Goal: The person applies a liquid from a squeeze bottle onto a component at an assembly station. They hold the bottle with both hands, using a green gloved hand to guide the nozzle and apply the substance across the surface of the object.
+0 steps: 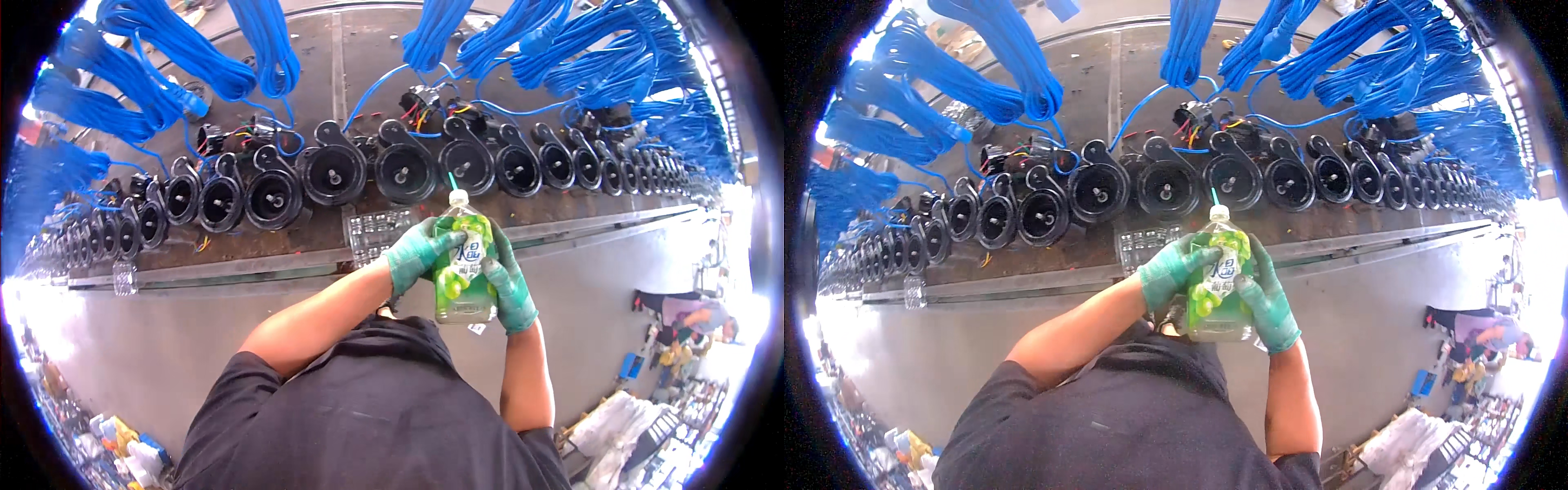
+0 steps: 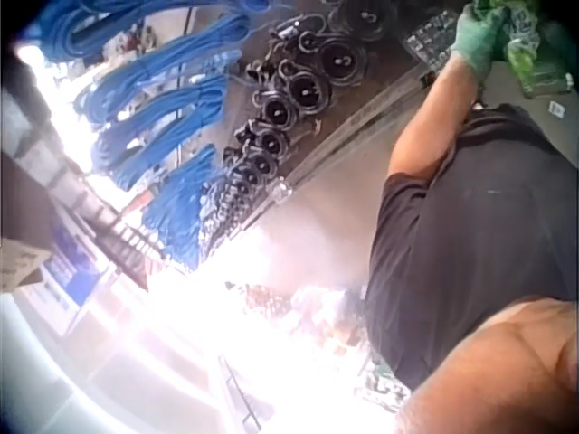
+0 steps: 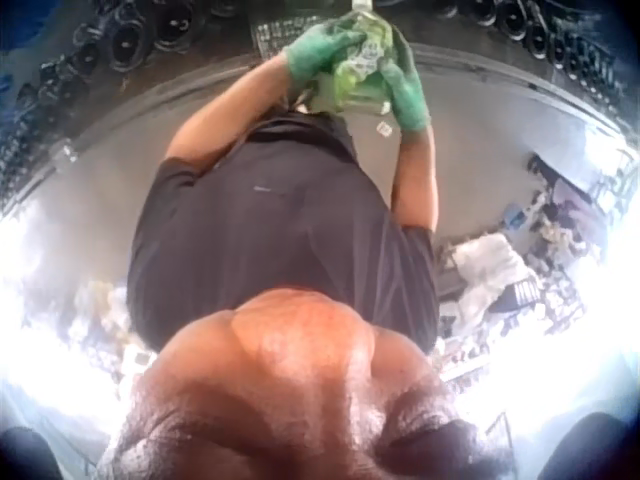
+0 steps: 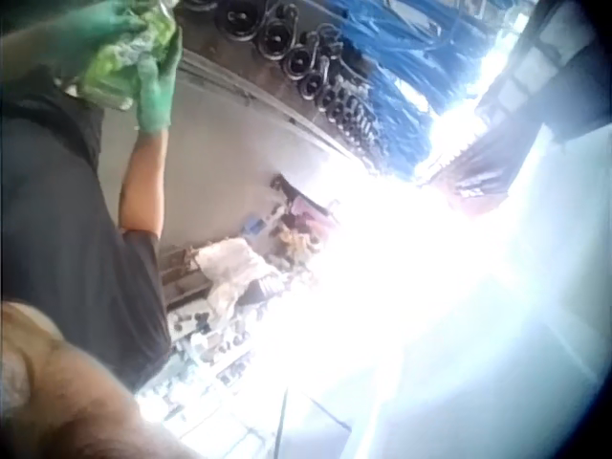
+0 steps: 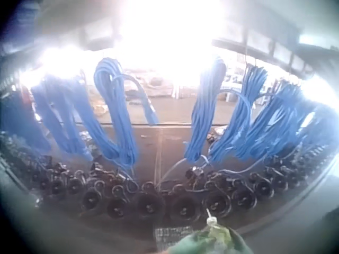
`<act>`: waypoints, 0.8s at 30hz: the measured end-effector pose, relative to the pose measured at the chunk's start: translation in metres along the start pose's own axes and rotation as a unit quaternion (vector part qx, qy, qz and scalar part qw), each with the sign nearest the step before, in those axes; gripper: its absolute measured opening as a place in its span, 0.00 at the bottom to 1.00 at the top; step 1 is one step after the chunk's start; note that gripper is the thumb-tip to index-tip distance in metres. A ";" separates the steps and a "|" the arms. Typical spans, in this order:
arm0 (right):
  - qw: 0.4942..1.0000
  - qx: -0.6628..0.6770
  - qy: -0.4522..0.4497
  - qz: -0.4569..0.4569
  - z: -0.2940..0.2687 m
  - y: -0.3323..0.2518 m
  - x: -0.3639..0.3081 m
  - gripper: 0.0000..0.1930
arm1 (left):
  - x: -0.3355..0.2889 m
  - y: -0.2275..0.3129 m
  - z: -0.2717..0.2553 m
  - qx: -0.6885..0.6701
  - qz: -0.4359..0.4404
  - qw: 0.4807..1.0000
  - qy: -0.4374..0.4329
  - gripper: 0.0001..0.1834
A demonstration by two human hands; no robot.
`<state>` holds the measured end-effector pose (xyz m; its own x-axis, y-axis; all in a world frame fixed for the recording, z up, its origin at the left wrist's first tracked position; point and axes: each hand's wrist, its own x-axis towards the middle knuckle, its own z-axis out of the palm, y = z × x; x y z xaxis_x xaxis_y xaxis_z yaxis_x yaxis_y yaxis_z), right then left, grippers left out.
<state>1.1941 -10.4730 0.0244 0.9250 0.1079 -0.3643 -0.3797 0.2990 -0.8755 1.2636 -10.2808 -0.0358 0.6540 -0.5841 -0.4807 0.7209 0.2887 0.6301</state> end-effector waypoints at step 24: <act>0.996 -0.048 -0.054 0.054 -0.075 -0.030 0.022 0.44 | 0.029 -0.006 0.056 -0.039 0.012 0.999 0.035 0.25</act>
<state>1.2249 -10.5502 0.0187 0.8731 0.2368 -0.4262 -0.4718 0.1896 -0.8611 1.2658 -10.3423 -0.0191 0.6841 -0.5231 -0.5083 0.7182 0.3617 0.5944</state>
